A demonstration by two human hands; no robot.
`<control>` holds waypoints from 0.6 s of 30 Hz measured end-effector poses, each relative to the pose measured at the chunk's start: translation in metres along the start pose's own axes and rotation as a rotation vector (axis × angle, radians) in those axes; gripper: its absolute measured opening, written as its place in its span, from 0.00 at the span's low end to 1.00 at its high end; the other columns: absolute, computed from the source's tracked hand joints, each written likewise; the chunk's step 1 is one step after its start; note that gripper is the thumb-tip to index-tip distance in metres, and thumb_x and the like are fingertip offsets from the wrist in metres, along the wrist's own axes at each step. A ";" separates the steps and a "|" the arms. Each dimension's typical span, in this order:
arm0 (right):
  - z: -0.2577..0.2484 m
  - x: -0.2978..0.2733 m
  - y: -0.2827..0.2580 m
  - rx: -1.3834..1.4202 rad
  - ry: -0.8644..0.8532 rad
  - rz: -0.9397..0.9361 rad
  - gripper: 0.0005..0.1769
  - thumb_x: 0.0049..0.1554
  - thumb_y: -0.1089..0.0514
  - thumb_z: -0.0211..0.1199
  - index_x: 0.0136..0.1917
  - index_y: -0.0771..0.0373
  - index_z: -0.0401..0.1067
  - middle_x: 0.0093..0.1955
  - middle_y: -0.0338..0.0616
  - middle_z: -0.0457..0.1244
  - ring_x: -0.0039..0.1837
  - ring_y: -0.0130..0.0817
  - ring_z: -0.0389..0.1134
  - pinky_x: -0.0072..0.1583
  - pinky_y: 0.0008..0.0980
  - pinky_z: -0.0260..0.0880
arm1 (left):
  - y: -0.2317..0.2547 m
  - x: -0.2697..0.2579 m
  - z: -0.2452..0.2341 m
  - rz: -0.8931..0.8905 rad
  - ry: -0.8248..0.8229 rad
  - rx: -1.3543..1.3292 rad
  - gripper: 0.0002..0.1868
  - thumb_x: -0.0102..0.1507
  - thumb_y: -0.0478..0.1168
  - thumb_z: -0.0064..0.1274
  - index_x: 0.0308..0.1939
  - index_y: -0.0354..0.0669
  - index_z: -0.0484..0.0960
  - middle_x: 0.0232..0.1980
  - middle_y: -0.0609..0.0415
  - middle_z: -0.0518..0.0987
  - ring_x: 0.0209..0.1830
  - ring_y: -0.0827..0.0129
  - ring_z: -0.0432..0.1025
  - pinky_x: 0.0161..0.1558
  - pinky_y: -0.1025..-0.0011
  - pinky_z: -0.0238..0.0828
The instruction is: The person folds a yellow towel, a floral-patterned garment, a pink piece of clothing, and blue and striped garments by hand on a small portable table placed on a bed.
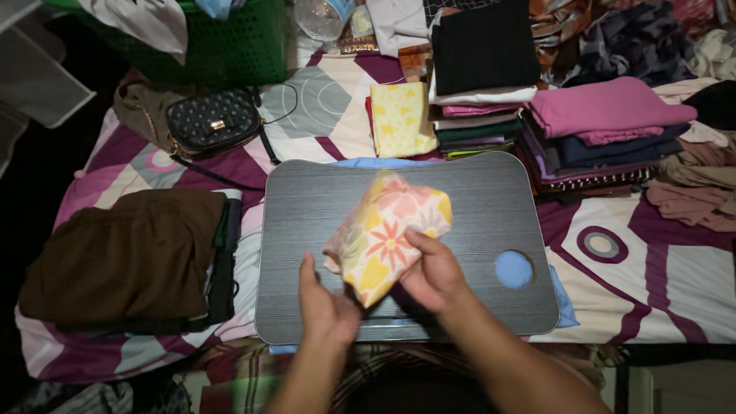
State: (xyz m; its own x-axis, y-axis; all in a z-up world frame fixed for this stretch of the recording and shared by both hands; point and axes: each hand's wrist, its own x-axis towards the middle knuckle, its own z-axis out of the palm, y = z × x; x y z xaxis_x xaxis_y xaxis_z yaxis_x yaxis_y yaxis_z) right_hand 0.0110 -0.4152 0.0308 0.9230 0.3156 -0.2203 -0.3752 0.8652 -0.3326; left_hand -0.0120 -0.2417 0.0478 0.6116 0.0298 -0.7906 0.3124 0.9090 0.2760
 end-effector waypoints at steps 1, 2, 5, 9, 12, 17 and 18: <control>0.006 0.000 0.002 -0.025 -0.041 0.009 0.33 0.59 0.58 0.59 0.75 0.69 0.57 0.70 0.56 0.62 0.71 0.49 0.64 0.74 0.52 0.59 | 0.002 -0.002 0.002 0.004 0.001 -0.001 0.42 0.63 0.61 0.45 0.75 0.50 0.50 0.73 0.36 0.64 0.73 0.45 0.65 0.71 0.51 0.60; 0.011 0.000 0.005 -0.050 -0.080 0.016 0.34 0.59 0.58 0.60 0.75 0.69 0.57 0.70 0.56 0.63 0.71 0.50 0.64 0.74 0.52 0.59 | 0.003 0.000 0.002 -0.102 -0.152 -0.036 0.45 0.61 0.65 0.45 0.72 0.39 0.58 0.69 0.33 0.70 0.67 0.45 0.69 0.66 0.51 0.63; 0.018 -0.004 0.013 -0.214 -0.112 -0.003 0.34 0.58 0.60 0.61 0.75 0.70 0.57 0.69 0.54 0.63 0.69 0.50 0.66 0.71 0.53 0.65 | 0.018 0.032 0.004 -0.214 -0.423 -0.025 0.45 0.61 0.64 0.47 0.67 0.27 0.69 0.62 0.31 0.77 0.58 0.44 0.75 0.60 0.51 0.69; 0.004 -0.003 0.013 -0.395 -0.006 0.072 0.36 0.56 0.57 0.63 0.74 0.66 0.57 0.67 0.53 0.65 0.66 0.49 0.69 0.65 0.55 0.72 | 0.042 0.072 0.011 -0.170 -0.518 0.276 0.30 0.64 0.46 0.49 0.67 0.32 0.71 0.58 0.37 0.81 0.55 0.48 0.77 0.58 0.52 0.75; -0.021 0.005 -0.011 -0.833 0.206 0.182 0.33 0.56 0.52 0.66 0.72 0.59 0.63 0.66 0.49 0.66 0.63 0.43 0.69 0.61 0.47 0.73 | 0.057 0.077 0.027 0.310 -0.491 0.420 0.29 0.60 0.31 0.54 0.67 0.30 0.71 0.57 0.40 0.81 0.53 0.49 0.76 0.53 0.54 0.76; -0.063 0.009 -0.071 -1.970 0.510 -0.439 0.30 0.51 0.47 0.72 0.62 0.62 0.73 0.62 0.50 0.66 0.59 0.48 0.69 0.59 0.45 0.70 | 0.084 0.074 0.087 0.914 -0.568 0.691 0.35 0.56 0.22 0.58 0.67 0.36 0.68 0.61 0.48 0.78 0.59 0.60 0.76 0.60 0.65 0.74; -0.069 0.012 -0.081 -2.099 0.526 -0.622 0.28 0.50 0.46 0.72 0.60 0.61 0.74 0.60 0.49 0.66 0.60 0.50 0.68 0.59 0.48 0.68 | 0.088 0.076 0.105 1.018 -0.519 0.811 0.35 0.55 0.22 0.58 0.66 0.37 0.67 0.61 0.48 0.79 0.59 0.62 0.76 0.59 0.66 0.75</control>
State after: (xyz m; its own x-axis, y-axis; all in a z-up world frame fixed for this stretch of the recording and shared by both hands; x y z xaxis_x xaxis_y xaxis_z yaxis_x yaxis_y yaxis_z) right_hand 0.0466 -0.5084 -0.0079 0.9602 -0.1520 0.2345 0.0022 -0.8350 -0.5502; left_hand 0.1382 -0.2026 0.0694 0.9609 0.2053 0.1860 -0.2070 0.0863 0.9745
